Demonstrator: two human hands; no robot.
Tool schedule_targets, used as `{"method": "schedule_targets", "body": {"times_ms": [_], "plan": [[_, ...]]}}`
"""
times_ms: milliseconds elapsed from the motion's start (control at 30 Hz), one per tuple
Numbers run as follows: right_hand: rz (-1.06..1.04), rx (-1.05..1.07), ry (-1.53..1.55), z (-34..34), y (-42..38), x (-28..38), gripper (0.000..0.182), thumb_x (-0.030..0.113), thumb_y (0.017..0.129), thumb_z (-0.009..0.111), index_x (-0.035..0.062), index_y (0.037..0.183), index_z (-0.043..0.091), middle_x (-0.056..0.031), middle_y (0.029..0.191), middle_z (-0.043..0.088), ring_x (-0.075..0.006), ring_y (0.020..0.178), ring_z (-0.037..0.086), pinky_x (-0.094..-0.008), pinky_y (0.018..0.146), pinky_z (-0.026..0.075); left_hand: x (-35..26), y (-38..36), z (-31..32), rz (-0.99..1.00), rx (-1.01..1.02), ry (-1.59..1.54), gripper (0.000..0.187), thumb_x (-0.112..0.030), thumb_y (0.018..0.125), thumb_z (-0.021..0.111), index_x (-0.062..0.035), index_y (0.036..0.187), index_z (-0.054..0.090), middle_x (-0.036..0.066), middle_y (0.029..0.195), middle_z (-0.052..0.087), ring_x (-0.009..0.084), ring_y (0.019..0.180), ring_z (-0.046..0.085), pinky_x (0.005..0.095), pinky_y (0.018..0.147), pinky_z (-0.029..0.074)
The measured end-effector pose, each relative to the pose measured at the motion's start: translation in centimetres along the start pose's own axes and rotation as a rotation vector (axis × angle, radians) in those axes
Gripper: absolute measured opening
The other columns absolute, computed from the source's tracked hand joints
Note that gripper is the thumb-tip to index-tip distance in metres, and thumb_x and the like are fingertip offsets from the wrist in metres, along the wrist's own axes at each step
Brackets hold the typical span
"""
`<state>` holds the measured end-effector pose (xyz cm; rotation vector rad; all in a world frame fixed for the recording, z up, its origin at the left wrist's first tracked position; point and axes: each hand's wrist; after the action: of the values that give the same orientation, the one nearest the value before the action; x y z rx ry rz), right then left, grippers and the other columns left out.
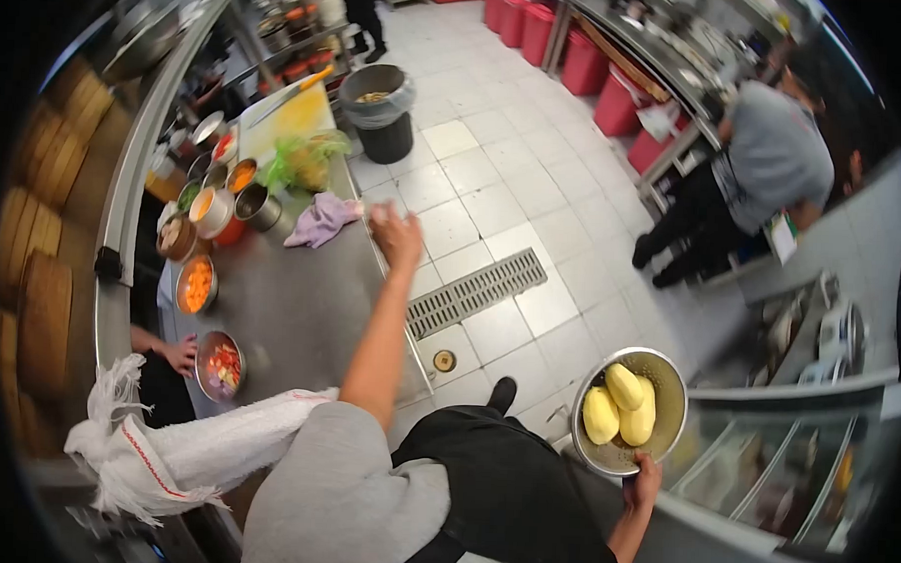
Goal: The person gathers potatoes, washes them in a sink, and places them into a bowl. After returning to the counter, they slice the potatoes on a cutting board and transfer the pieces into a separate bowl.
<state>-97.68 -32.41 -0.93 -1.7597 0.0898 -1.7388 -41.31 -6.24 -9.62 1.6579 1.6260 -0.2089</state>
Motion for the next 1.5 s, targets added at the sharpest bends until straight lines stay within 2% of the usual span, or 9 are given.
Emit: {"method": "schedule_targets", "body": {"times_ms": [133, 300, 467, 700, 800, 867, 967, 1167, 1500], "plan": [[-0.006, 0.276, -0.079, 8.0, 12.9, 6.7, 0.033, 0.003, 0.085, 0.062, -0.0065, 0.116, 0.057, -0.0126, 0.101, 0.067, -0.0221, 0.086, 0.068, -0.0358, 0.075, 0.057, 8.8, 5.2, -2.8, -0.181, -0.098, 0.278, 0.056, -0.032, 0.089, 0.067, -0.008, 0.137, 0.052, 0.022, 0.148, 0.039, 0.0412, 0.14, 0.032, 0.0595, 0.109, 0.031], [0.026, 0.595, -0.271, 21.1, 23.3, 11.2, 0.038, 0.005, 0.087, 0.058, -0.0098, 0.122, 0.055, -0.0154, 0.11, 0.066, -0.0241, 0.095, 0.067, -0.0349, 0.085, 0.055, 16.7, 8.9, -4.5, -0.237, 0.304, 0.002, 0.07, -0.041, 0.086, 0.072, -0.0089, 0.143, 0.048, 0.022, 0.153, 0.032, 0.0418, 0.14, 0.032, 0.0593, 0.111, 0.03], [0.112, 0.775, -0.205, 34.5, 27.9, 11.3, 0.038, 0.005, 0.087, 0.055, -0.0108, 0.122, 0.055, -0.019, 0.109, 0.067, -0.0283, 0.094, 0.069, -0.0376, 0.085, 0.057, 9.1, 15.3, -7.8, -0.229, -0.163, 0.242, 0.114, -0.048, 0.069, 0.086, -0.016, 0.157, 0.021, 0.031, 0.156, 0.017, 0.0531, 0.143, 0.02, 0.0638, 0.11, 0.029], [0.201, 0.834, -0.272, 47.6, 33.1, 10.6, 0.044, 0.005, 0.085, 0.054, -0.0074, 0.127, 0.05, -0.0178, 0.111, 0.065, -0.0285, 0.092, 0.068, -0.0403, 0.078, 0.059, 9.8, 25.7, -1.4, -0.511, 0.179, 0.521, 0.148, -0.061, 0.048, 0.091, -0.0366, 0.158, -0.005, 0.024, 0.162, -0.018, 0.0581, 0.144, -0.011, 0.0811, 0.103, 0.019], [0.199, 0.791, -0.369, 52.0, 34.4, 11.2, 0.044, 0.003, 0.085, 0.053, -0.0052, 0.128, 0.05, -0.018, 0.115, 0.064, -0.0289, 0.097, 0.067, -0.0422, 0.082, 0.058, 11.3, 27.9, 0.2, -0.493, 0.093, 0.541, 0.117, -0.053, 0.062, 0.088, -0.0249, 0.156, 0.025, 0.026, 0.161, -0.002, 0.0582, 0.144, 0.007, 0.0755, 0.106, 0.024], [0.238, 0.808, -0.391, 54.0, 35.8, 11.4, 0.046, 0.003, 0.085, 0.053, -0.0078, 0.129, 0.048, -0.0195, 0.116, 0.063, -0.0299, 0.099, 0.067, -0.0415, 0.085, 0.057, 16.7, 27.2, 2.2, -0.285, -0.177, 0.516, 0.062, -0.034, 0.083, 0.074, -0.0108, 0.136, 0.05, 0.029, 0.153, 0.027, 0.0508, 0.14, 0.027, 0.0655, 0.1, 0.038], [0.257, 0.845, -0.383, 57.7, 38.1, 11.3, 0.047, 0.002, 0.084, 0.053, -0.011, 0.129, 0.047, -0.0212, 0.117, 0.062, -0.0308, 0.1, 0.067, -0.0409, 0.087, 0.057, 18.6, 26.9, 1.4, -0.212, -0.21, 0.405, 0.023, -0.015, 0.094, 0.058, -0.0026, 0.112, 0.058, 0.028, 0.127, 0.054, 0.046, 0.124, 0.046, 0.056, 0.09, 0.043], [0.289, 0.92, -0.493, 66.5, 43.6, 11.4, 0.045, 0.001, 0.084, 0.053, -0.0111, 0.127, 0.048, -0.0211, 0.113, 0.063, -0.0303, 0.097, 0.068, -0.0414, 0.084, 0.058, 17.3, 28.2, -0.2, -0.516, -0.552, 0.139, 0.018, -0.011, 0.097, 0.054, -0.0003, 0.111, 0.058, 0.025, 0.098, 0.069, 0.044, 0.095, 0.063, 0.0487, 0.08, 0.048], [0.287, 1.21, -0.735, 86.6, 47.7, 10.2, 0.036, 0.005, 0.084, 0.058, -0.0079, 0.118, 0.055, -0.0158, 0.097, 0.067, -0.0252, 0.076, 0.068, -0.04, 0.066, 0.06, 13.8, 29.8, -6.5, -0.383, 0.302, 0.204, 0.032, -0.02, 0.081, 0.072, -0.0007, 0.107, 0.067, 0.022, 0.098, 0.069, 0.0387, 0.092, 0.066, 0.042, 0.08, 0.05]]}}
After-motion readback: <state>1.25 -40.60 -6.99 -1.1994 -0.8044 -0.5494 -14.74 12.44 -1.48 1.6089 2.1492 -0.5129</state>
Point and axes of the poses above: each hand's wrist, its own y-axis towards the middle knuckle, its own z-axis out of the palm, x = y × z
